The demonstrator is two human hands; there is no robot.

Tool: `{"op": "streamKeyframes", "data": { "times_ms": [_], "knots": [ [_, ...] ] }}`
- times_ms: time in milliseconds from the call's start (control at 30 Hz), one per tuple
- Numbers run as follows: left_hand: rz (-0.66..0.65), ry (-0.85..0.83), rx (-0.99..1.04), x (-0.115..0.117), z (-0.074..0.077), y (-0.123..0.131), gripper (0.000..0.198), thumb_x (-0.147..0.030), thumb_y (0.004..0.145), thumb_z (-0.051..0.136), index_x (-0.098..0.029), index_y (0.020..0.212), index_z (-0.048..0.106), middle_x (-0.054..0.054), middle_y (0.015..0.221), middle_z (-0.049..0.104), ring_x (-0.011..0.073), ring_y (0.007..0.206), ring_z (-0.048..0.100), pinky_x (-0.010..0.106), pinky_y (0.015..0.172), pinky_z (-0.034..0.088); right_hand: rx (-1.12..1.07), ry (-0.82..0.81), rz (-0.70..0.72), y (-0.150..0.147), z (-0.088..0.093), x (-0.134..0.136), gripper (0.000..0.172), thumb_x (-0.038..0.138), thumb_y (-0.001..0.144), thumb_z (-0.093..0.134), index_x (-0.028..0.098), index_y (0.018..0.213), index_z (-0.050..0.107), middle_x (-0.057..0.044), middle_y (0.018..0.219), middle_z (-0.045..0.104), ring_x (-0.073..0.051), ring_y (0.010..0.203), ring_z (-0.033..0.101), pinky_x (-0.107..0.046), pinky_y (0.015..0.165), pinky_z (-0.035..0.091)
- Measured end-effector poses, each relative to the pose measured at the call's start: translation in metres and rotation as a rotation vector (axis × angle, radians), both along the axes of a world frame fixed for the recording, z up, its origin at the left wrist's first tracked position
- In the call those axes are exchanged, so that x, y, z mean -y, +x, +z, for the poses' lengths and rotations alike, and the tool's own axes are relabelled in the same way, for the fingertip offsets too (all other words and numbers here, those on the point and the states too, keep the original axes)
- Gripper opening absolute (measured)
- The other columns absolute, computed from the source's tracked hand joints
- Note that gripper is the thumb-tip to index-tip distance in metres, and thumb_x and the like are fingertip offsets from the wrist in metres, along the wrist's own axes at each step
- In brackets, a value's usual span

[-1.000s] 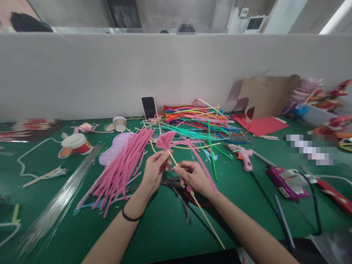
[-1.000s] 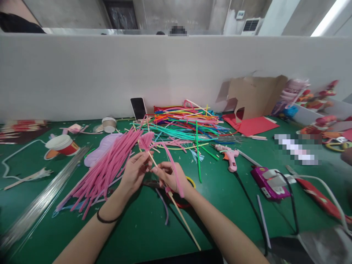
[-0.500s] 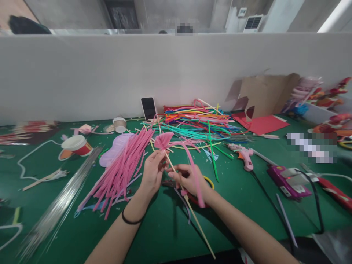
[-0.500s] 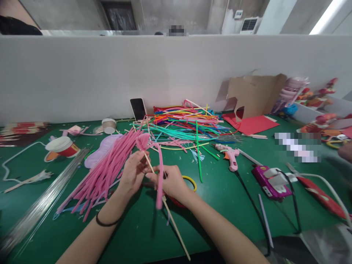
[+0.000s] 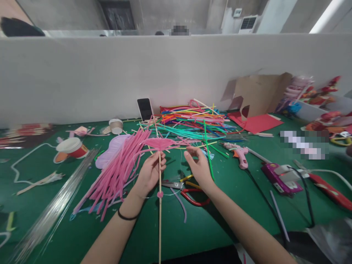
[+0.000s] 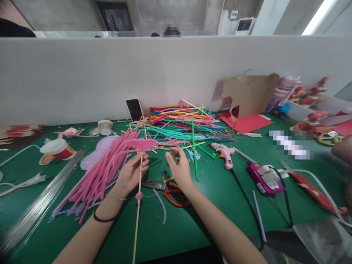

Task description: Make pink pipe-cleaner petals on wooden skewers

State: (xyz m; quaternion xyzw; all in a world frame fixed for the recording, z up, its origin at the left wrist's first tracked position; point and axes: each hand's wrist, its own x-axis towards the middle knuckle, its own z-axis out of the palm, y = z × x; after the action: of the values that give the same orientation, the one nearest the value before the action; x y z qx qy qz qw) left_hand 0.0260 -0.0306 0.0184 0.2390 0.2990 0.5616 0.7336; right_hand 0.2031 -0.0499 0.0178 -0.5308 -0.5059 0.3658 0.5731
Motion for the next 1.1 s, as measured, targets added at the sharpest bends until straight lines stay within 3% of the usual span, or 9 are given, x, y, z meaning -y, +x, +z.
{"op": "streamKeyframes", "data": {
  "times_ms": [100,200,367,567,767,933,1100],
  "knots": [
    [-0.065,0.01,-0.037,0.005,0.001,0.005,0.016,-0.019,0.071,0.076,-0.009,0.08,0.067,0.0,0.074,0.057,0.0061,0.057,0.052,0.016,0.045,0.041,-0.231,-0.253,0.186,0.006,-0.004,-0.005,0.041,0.055,0.079,0.061,0.02,0.099,0.066,-0.006,0.097,0.068,-0.018,0.083,0.06,-0.026,0.064,0.043],
    [-0.11,0.015,-0.1,0.011,0.0,0.009,0.016,-0.022,0.072,0.077,-0.01,0.079,0.068,0.001,0.073,0.059,0.0086,0.059,0.055,0.019,0.048,0.044,-0.381,-0.356,0.34,0.006,-0.005,-0.006,0.038,0.055,0.075,0.067,0.021,0.091,0.069,-0.004,0.09,0.07,-0.014,0.075,0.061,-0.023,0.06,0.04],
    [-0.142,0.011,-0.284,0.015,-0.006,0.013,0.024,-0.032,0.069,0.079,-0.011,0.079,0.072,0.003,0.069,0.064,0.0121,0.059,0.059,0.022,0.053,0.046,-0.411,-0.25,0.349,0.004,-0.006,-0.004,0.03,0.044,0.066,0.079,0.019,0.079,0.068,0.001,0.071,0.068,-0.013,0.068,0.061,-0.023,0.06,0.04],
    [-0.059,0.131,-0.582,0.014,-0.016,0.013,0.028,-0.042,0.068,0.076,-0.014,0.075,0.075,0.004,0.068,0.068,0.0132,0.061,0.06,0.024,0.06,0.047,-0.351,-0.211,0.289,0.005,-0.003,-0.004,0.031,0.042,0.064,0.08,0.018,0.079,0.068,-0.001,0.073,0.07,-0.015,0.069,0.065,-0.025,0.062,0.044],
    [0.05,0.304,-0.92,0.014,-0.012,0.013,0.032,-0.047,0.075,0.068,-0.016,0.07,0.073,0.003,0.065,0.068,0.0162,0.063,0.059,0.026,0.063,0.047,-0.329,-0.195,0.272,0.001,-0.001,-0.002,0.029,0.04,0.063,0.081,0.018,0.075,0.066,-0.001,0.069,0.07,-0.015,0.067,0.065,-0.025,0.06,0.045],
    [0.043,0.377,-0.945,0.014,-0.013,0.014,0.031,-0.046,0.079,0.064,-0.016,0.074,0.072,0.004,0.071,0.071,0.0175,0.066,0.061,0.027,0.066,0.047,-0.461,-0.352,0.348,0.001,-0.007,-0.001,0.035,0.038,0.059,0.084,0.018,0.083,0.069,-0.002,0.078,0.072,-0.014,0.07,0.065,-0.022,0.059,0.043],
    [0.009,0.425,-0.967,0.015,-0.017,0.014,0.034,-0.046,0.083,0.058,-0.016,0.068,0.068,0.003,0.068,0.069,0.0179,0.065,0.061,0.027,0.066,0.047,-0.449,-0.482,0.385,0.003,-0.01,-0.002,0.034,0.043,0.06,0.083,0.015,0.077,0.073,-0.005,0.077,0.072,-0.012,0.068,0.063,-0.021,0.057,0.04]
  ]
}}
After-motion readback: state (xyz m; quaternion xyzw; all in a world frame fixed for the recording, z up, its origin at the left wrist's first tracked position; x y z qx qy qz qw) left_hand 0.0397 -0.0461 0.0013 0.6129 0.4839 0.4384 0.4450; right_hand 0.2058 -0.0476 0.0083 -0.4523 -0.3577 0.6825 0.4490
